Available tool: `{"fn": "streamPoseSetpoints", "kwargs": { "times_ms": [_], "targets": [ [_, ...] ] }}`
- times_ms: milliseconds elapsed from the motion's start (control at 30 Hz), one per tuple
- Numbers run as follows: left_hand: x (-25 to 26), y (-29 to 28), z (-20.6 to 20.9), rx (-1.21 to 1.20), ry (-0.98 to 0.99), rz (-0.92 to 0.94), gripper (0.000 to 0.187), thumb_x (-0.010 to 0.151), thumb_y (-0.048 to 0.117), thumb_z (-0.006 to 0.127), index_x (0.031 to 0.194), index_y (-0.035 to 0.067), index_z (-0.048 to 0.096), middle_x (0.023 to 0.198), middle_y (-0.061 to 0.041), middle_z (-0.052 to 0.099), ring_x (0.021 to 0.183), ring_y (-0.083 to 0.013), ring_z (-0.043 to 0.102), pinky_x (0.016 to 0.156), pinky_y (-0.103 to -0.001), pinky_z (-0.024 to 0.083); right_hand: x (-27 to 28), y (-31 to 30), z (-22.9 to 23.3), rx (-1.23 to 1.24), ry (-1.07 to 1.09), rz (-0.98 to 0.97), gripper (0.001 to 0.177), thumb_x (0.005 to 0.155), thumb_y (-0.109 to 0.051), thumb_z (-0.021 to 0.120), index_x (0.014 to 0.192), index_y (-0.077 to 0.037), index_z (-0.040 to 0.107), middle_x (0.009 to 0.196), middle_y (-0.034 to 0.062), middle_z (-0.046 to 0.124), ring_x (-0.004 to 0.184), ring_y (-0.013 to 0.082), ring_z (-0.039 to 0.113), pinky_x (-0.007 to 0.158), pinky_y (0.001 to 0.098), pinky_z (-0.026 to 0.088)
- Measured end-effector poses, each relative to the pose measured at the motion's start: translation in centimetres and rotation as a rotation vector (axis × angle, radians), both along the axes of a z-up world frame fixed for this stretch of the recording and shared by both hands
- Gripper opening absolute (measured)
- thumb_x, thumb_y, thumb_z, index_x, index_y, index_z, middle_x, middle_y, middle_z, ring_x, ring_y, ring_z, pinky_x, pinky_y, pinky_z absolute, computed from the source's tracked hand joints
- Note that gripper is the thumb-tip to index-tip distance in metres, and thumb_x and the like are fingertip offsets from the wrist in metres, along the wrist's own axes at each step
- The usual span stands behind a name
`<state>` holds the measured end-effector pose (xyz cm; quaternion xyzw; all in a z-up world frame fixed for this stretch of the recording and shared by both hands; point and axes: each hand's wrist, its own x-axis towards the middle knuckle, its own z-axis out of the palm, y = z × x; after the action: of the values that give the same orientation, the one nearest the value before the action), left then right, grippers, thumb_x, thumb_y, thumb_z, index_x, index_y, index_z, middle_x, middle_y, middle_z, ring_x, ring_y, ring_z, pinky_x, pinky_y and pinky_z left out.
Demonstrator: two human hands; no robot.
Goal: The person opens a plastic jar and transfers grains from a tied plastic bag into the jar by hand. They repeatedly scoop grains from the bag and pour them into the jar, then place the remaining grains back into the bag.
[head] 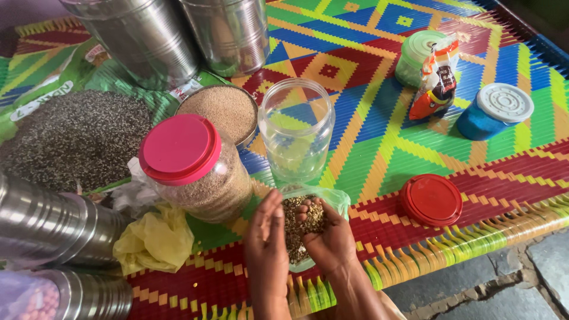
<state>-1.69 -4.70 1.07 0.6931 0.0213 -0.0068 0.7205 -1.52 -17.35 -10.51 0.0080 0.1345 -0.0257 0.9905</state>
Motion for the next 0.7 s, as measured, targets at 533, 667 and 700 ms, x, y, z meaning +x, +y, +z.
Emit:
{"fn": "streamPoseSetpoints", "kwargs": {
  "times_ms": [533, 667, 700],
  "targets": [
    [2.6, -0.4, 2.5, -0.071, -0.281, 0.195, 0.041, 0.101, 0.013, 0.058, 0.140, -0.001, 0.057, 0.143, -0.021, 0.062, 0.131, -0.0266, 0.063, 0.111, -0.039, 0.051, -0.1, 0.5, 2.9, 0.166, 0.190, 0.007, 0.026, 0.103, -0.015, 0.050, 0.118, 0.001, 0.063, 0.113, 0.0164, 0.069, 0.106, 0.0307, 0.067, 0.098, 0.0465, 0.056],
    [6.5, -1.7, 4.4, 0.303, -0.453, 0.160, 0.063, 0.093, 0.020, 0.072, 0.150, 0.008, 0.048, 0.156, -0.025, 0.048, 0.144, -0.0384, 0.048, 0.116, -0.050, 0.041, -0.1, 0.1, 3.4, 0.168, 0.174, 0.013, 0.025, 0.102, -0.014, 0.051, 0.118, 0.001, 0.063, 0.112, 0.0168, 0.068, 0.106, 0.0318, 0.066, 0.098, 0.0465, 0.056],
    [7.6, -2.0, 4.7, 0.470, -0.538, 0.142, 0.071, 0.090, 0.023, 0.078, 0.153, 0.011, 0.046, 0.159, -0.028, 0.043, 0.148, -0.0436, 0.043, 0.119, -0.054, 0.035, -0.1, 0.0, 3.5, 0.169, 0.150, 0.019, 0.024, 0.102, -0.014, 0.051, 0.117, 0.002, 0.062, 0.111, 0.0171, 0.067, 0.106, 0.0323, 0.065, 0.098, 0.0464, 0.056]
  ]
}}
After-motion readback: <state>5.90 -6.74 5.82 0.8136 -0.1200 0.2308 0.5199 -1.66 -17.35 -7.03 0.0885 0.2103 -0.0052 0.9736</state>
